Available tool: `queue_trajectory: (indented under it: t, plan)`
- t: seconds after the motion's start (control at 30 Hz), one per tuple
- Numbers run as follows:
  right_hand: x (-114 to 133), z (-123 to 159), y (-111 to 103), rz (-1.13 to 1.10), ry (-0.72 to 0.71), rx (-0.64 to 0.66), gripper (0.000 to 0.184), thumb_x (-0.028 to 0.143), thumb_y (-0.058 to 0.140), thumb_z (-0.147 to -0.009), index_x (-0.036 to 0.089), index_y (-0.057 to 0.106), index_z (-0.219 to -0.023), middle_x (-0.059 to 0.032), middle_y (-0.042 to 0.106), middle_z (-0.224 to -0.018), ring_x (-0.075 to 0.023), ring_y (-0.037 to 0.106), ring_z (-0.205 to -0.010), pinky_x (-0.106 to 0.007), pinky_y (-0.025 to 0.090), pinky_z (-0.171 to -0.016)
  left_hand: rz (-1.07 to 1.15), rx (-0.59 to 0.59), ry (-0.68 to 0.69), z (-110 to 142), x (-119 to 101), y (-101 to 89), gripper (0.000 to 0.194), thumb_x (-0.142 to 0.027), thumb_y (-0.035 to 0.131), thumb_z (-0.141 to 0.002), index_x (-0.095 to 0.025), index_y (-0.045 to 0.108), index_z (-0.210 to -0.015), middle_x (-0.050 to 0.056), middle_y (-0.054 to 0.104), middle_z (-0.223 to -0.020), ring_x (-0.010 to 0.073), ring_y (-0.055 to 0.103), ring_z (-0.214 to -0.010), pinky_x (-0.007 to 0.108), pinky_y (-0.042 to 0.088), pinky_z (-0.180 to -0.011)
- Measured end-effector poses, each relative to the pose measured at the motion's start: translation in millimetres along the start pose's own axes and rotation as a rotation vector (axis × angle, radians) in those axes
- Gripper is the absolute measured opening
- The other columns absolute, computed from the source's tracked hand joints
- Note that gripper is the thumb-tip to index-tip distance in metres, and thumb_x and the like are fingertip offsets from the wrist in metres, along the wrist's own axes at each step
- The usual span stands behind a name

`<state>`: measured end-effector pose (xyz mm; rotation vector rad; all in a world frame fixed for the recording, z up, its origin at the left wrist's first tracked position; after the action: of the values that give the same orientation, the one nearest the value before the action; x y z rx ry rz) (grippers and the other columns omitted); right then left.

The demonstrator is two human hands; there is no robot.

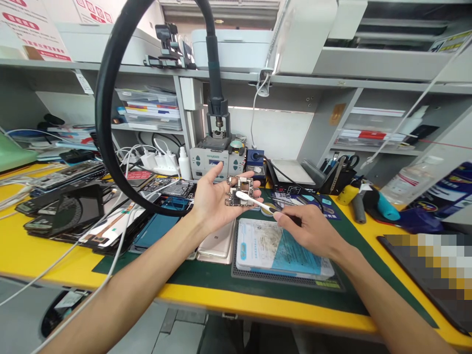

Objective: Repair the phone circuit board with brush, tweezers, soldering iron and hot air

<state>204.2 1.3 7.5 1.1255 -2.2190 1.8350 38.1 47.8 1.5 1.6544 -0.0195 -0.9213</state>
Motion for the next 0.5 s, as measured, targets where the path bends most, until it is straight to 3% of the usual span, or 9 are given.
queue_trajectory:
  t: [0.23, 0.5]
  plan:
    - [-1.5, -0.1, 0.5, 0.007, 0.007, -0.009, 0.049, 0.047, 0.044, -0.102, 0.019, 0.038, -0.062, 0.002, 0.039, -0.055, -0.0121, 0.031, -0.051, -0.031, 0.021, -0.053, 0.004, 0.012, 0.002, 1.0, 0.6, 2.4, 0.066, -0.05, 0.044, -0.096, 0.002, 0.054, -0.135, 0.026, 0.07, -0.106, 0.0341, 0.071, -0.087, 0.055, 0.056, -0.089]
    - [-1.1, -0.7, -0.4, 0.003, 0.012, -0.019, 0.05, 0.048, 0.043, -0.102, 0.02, 0.037, -0.062, 0.0023, 0.037, -0.055, -0.0121, 0.03, -0.051, -0.032, 0.02, -0.053, -0.001, -0.004, -0.002, 1.4, 1.8, 2.3, 0.065, -0.05, 0.044, -0.096, 0.001, 0.055, -0.134, 0.026, 0.071, -0.103, 0.0361, 0.071, -0.095, 0.052, 0.057, -0.089]
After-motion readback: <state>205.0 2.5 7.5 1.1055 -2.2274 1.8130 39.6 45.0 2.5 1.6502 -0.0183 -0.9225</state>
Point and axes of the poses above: each hand's wrist, its own z-axis away from the middle knuckle, its own y-axis out of the palm, x = y × z, the point moved 7 cm from there along -z, towards the middle knuckle
